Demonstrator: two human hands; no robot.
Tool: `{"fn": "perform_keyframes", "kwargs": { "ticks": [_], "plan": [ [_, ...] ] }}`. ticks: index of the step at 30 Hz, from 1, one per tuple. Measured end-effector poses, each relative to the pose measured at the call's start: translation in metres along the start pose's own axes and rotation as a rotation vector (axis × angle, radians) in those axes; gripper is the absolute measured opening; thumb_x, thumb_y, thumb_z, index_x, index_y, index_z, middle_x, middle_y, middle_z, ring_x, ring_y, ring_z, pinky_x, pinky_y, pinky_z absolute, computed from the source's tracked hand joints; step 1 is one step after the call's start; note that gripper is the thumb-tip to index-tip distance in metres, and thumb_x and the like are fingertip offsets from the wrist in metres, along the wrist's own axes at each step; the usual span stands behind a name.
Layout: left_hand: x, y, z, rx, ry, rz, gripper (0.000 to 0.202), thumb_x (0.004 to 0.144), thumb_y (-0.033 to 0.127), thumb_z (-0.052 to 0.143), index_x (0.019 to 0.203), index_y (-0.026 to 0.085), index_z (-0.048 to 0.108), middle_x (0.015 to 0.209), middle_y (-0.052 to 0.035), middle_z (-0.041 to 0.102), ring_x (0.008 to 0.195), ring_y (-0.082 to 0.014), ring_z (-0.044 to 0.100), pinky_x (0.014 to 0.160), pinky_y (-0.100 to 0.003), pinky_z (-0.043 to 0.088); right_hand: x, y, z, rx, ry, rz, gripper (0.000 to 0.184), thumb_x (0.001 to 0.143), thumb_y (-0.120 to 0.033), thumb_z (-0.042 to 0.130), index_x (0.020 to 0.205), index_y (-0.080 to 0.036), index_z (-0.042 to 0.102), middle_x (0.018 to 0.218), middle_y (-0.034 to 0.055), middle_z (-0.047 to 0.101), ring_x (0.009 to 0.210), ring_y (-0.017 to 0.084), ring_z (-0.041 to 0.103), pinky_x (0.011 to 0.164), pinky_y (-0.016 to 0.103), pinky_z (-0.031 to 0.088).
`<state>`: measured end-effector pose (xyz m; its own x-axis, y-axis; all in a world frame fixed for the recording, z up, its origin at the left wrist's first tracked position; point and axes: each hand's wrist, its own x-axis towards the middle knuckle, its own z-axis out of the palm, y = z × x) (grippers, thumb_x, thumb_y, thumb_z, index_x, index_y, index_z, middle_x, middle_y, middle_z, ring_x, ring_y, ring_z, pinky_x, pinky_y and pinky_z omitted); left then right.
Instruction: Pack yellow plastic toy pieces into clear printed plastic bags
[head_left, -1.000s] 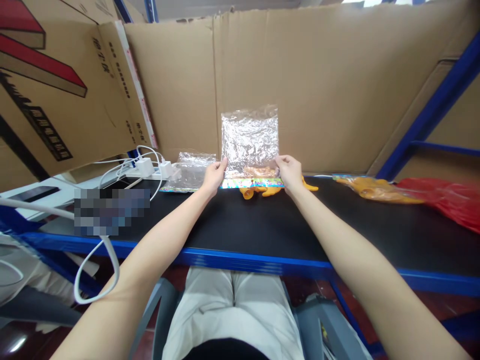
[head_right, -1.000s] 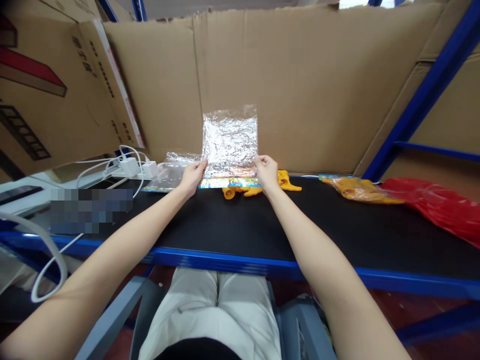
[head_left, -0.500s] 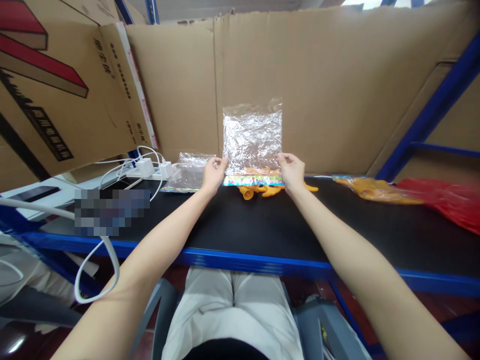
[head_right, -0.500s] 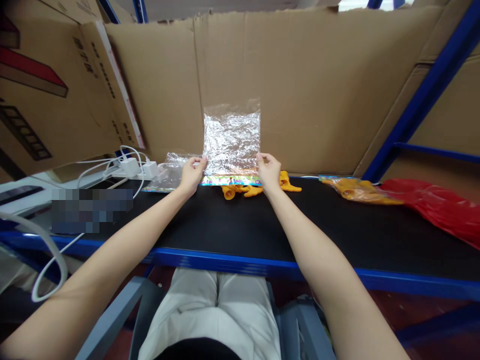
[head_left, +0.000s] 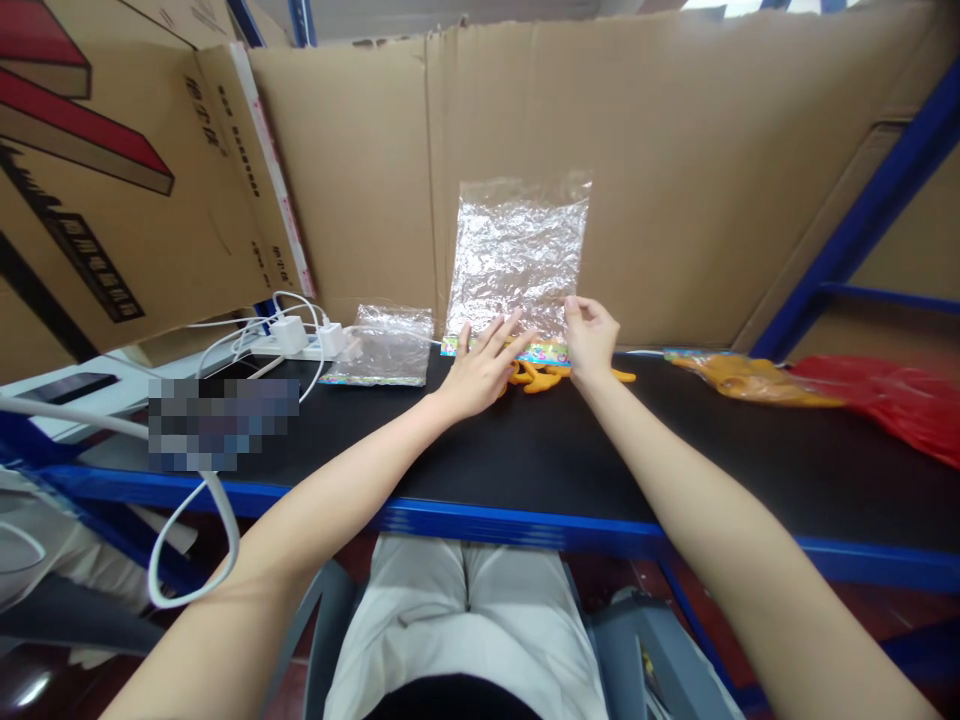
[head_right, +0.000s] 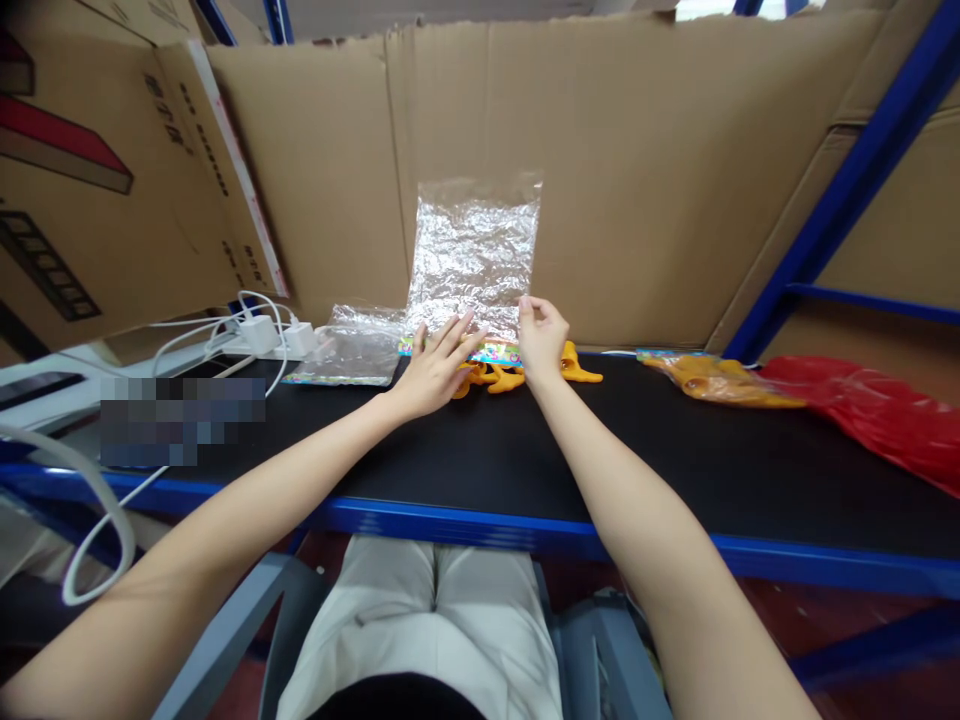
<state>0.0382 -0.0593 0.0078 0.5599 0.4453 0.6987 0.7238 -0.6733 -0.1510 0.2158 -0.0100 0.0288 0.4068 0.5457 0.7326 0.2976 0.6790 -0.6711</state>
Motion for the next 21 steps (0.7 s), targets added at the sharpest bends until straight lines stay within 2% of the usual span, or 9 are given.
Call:
{"fn": "perform_keyframes", "kwargs": {
  "ticks": [3, 6, 8, 11, 14, 17, 21],
  "plan": [
    [-0.001, -0.007, 0.001, 0.059, -0.032, -0.02, 0.06, 0.085, 0.007, 0.03, 0.138, 0.033, 0.025, 0.148, -0.0018, 0.02, 0.135, -0.0208, 0.016, 0.106, -0.054, 0.003, -0.001, -0.003, 0.001, 0.019, -0.013, 0.013, 0.041, 0.075, -0.055, 0.052, 0.081, -0.016, 0.062, 0.075, 0.0035, 0.062, 0.072, 0.014, 0.058, 0.068, 0.03, 0.047],
    [0.0, -0.016, -0.002, 0.091, -0.045, -0.045, 0.064, 0.082, 0.002, 0.031, 0.137, 0.034, 0.027, 0.147, -0.0004, 0.021, 0.135, -0.0206, 0.017, 0.105, -0.056, 0.003, -0.003, -0.004, 0.001, 0.061, -0.064, 0.02, 0.04, 0.074, -0.055, 0.053, 0.083, -0.016, 0.062, 0.074, 0.0037, 0.063, 0.069, 0.014, 0.058, 0.064, 0.03, 0.048],
    [0.001, -0.019, -0.006, 0.104, -0.049, -0.061, 0.065, 0.08, 0.001, 0.033, 0.136, 0.034, 0.03, 0.146, -0.0007, 0.023, 0.135, -0.0213, 0.017, 0.105, -0.058, 0.002, -0.005, -0.005, 0.001, 0.083, -0.129, 0.076, 0.04, 0.074, -0.054, 0.054, 0.087, -0.017, 0.063, 0.062, 0.0007, 0.059, 0.054, 0.012, 0.055, 0.053, 0.027, 0.046],
    [0.003, -0.024, -0.012, 0.123, -0.065, -0.075, 0.064, 0.078, 0.001, 0.035, 0.133, 0.033, 0.035, 0.144, -0.0005, 0.029, 0.134, -0.0214, 0.02, 0.104, -0.06, 0.001, -0.008, -0.006, 0.001, 0.12, -0.219, 0.181, 0.04, 0.073, -0.052, 0.056, 0.091, -0.017, 0.064, 0.047, -0.0047, 0.048, 0.034, 0.008, 0.041, 0.036, 0.023, 0.036],
    [0.003, -0.033, -0.02, 0.155, -0.075, -0.107, 0.059, 0.079, 0.002, 0.035, 0.129, 0.032, 0.042, 0.14, -0.0004, 0.036, 0.132, -0.0204, 0.026, 0.104, -0.06, -0.001, -0.01, -0.007, 0.001, 0.162, -0.261, 0.222, 0.036, 0.073, -0.048, 0.058, 0.089, -0.016, 0.063, 0.051, -0.0043, 0.051, 0.031, 0.006, 0.039, 0.032, 0.021, 0.031],
    [0.002, -0.048, -0.03, 0.202, -0.078, -0.212, 0.056, 0.077, 0.002, 0.035, 0.123, 0.031, 0.049, 0.139, -0.0004, 0.038, 0.131, -0.0201, 0.03, 0.105, -0.059, -0.003, -0.01, -0.008, 0.002, 0.156, -0.316, 0.274, 0.033, 0.075, -0.043, 0.057, 0.093, -0.016, 0.061, 0.057, -0.003, 0.055, 0.033, 0.006, 0.042, 0.033, 0.022, 0.034],
    [-0.003, -0.069, -0.043, 0.275, -0.149, -0.378, 0.052, 0.076, 0.003, 0.036, 0.114, 0.03, 0.058, 0.134, -0.0011, 0.046, 0.128, -0.0228, 0.035, 0.103, -0.062, -0.005, -0.012, -0.004, 0.001, -0.027, -0.446, 0.296, 0.03, 0.08, -0.036, 0.051, 0.1, -0.015, 0.059, 0.069, 0.0013, 0.059, 0.038, 0.008, 0.047, 0.038, 0.025, 0.04]
  ]
}}
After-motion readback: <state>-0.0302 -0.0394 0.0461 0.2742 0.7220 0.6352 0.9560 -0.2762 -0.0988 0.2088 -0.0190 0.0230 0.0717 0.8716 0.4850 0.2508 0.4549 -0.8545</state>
